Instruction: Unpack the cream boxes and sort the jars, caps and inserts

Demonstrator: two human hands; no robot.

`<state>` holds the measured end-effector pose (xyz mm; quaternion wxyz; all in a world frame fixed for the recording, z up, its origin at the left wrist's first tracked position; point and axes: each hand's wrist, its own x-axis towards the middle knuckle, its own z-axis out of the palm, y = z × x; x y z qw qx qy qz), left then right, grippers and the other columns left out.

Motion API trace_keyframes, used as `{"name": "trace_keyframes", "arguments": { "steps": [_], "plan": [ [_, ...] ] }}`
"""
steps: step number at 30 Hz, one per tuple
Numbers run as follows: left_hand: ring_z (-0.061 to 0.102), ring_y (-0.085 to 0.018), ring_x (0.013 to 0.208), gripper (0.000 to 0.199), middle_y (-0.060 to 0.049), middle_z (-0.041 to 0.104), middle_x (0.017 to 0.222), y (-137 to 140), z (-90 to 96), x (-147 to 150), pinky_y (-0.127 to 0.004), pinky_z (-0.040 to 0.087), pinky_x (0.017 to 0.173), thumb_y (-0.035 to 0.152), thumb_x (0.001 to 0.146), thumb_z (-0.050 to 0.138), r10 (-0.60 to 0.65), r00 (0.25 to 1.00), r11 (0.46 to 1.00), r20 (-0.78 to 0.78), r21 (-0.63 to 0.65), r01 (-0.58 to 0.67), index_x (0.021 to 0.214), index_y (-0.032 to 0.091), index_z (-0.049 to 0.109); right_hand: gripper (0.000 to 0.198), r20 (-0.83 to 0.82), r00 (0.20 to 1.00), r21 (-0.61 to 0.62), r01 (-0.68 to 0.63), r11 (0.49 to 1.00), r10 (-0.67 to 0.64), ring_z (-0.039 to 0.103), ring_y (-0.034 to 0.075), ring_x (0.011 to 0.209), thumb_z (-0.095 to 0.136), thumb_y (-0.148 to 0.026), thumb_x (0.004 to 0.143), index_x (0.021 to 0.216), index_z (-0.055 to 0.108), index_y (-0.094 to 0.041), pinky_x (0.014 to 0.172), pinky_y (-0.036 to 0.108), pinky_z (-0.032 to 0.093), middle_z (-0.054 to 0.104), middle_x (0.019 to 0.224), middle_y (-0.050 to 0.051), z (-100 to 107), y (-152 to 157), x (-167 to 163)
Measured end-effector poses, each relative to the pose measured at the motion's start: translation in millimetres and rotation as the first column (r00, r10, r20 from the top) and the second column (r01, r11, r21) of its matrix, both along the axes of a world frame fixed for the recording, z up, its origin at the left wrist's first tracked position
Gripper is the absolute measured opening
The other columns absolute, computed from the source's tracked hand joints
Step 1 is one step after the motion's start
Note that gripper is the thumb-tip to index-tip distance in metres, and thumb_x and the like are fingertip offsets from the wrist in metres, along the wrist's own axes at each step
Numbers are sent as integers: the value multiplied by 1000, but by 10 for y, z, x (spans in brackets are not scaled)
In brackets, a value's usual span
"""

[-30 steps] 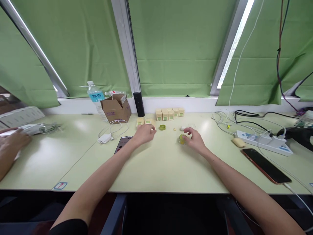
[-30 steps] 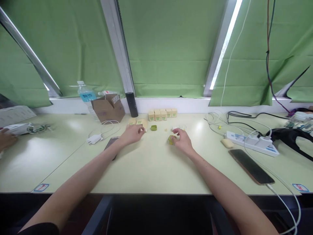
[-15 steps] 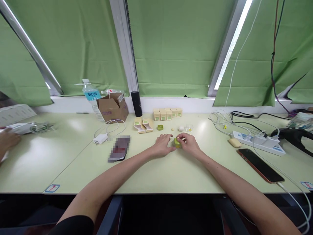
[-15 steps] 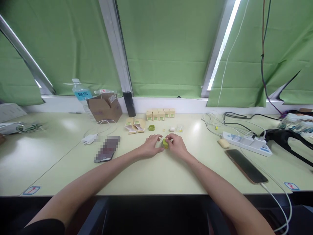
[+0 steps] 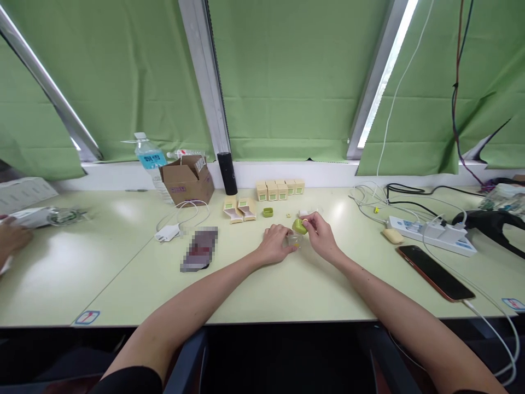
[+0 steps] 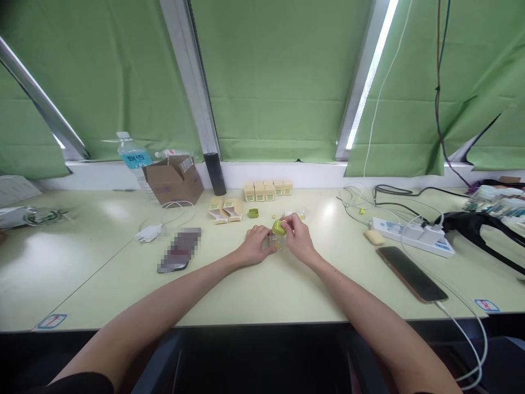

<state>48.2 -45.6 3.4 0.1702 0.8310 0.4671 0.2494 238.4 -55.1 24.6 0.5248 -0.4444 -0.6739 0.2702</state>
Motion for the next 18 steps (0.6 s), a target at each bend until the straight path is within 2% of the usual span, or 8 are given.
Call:
{"name": "trace_keyframes", "arguments": {
  "steps": [4, 6, 9, 12, 13, 15, 16, 18],
  "plan": [
    [52, -31, 127, 69, -11, 57, 140, -94, 60, -77, -49, 40, 109, 42, 85, 73, -31, 975, 999, 222, 42, 22, 146, 28, 44, 33, -103, 992, -54, -77, 996, 71, 67, 21, 88, 60, -59, 92, 91, 58, -25, 79, 35, 52, 71, 98, 5, 7, -28, -24],
    [54, -28, 124, 61, -11, 56, 141, -153, 120, -126, -46, 42, 110, 40, 92, 67, -102, 943, 994, 316, 78, 81, 147, 29, 45, 35, -116, 987, -71, -118, 990, 110, 65, 20, 79, 63, -60, 90, 90, 58, -26, 71, 33, 50, 69, 92, 3, -1, -60, -65],
    [60, -25, 115, 35, -9, 66, 127, -199, 202, -169, -43, 46, 107, 37, 96, 62, -202, 898, 978, 390, 126, 165, 130, 28, 63, 37, -137, 978, -123, -175, 977, 158, 61, 19, 68, 64, -63, 87, 90, 56, -27, 60, 31, 46, 64, 80, 0, -2, -102, -121],
    [64, -24, 104, 26, -8, 71, 113, -137, 211, -176, -40, 50, 99, 37, 94, 64, -151, 847, 988, 510, 104, 114, 116, 25, 70, 35, -144, 978, -98, -169, 981, 154, 64, 21, 76, 61, -61, 90, 98, 59, -27, 65, 33, 49, 67, 86, 2, 19, -101, -101],
    [65, -23, 101, 26, -8, 72, 111, -91, 194, -178, -39, 51, 97, 38, 93, 66, -106, 818, 994, 565, 80, 74, 115, 25, 70, 33, -94, 987, -50, -139, 989, 134, 65, 22, 82, 60, -58, 92, 101, 61, -26, 70, 34, 51, 67, 91, 4, 26, -92, -75],
    [67, -21, 97, 29, -7, 72, 109, 24, 143, -193, -37, 52, 94, 39, 90, 70, -13, 742, 1000, 670, 21, 0, 114, 23, 69, 23, 141, 988, 83, -76, 994, 64, 65, 24, 90, 63, -46, 92, 103, 66, -26, 76, 36, 52, 67, 96, 6, 31, -73, -9],
    [68, -21, 95, 30, -8, 72, 108, 85, 113, -207, -37, 52, 92, 39, 89, 71, 28, 699, 1000, 714, -13, -26, 113, 22, 68, 17, 305, 952, 140, -69, 988, 23, 64, 24, 90, 65, -39, 90, 101, 69, -26, 75, 36, 50, 67, 95, 7, 25, -68, 21],
    [69, -20, 92, 34, -9, 72, 107, 195, 56, -243, -36, 53, 90, 42, 86, 74, 101, 631, 995, 769, -78, -64, 111, 20, 66, 10, 596, 802, 177, -98, 979, -27, 63, 23, 82, 67, -26, 86, 94, 73, -25, 70, 34, 46, 66, 92, 7, 0, -65, 58]
  ]
}}
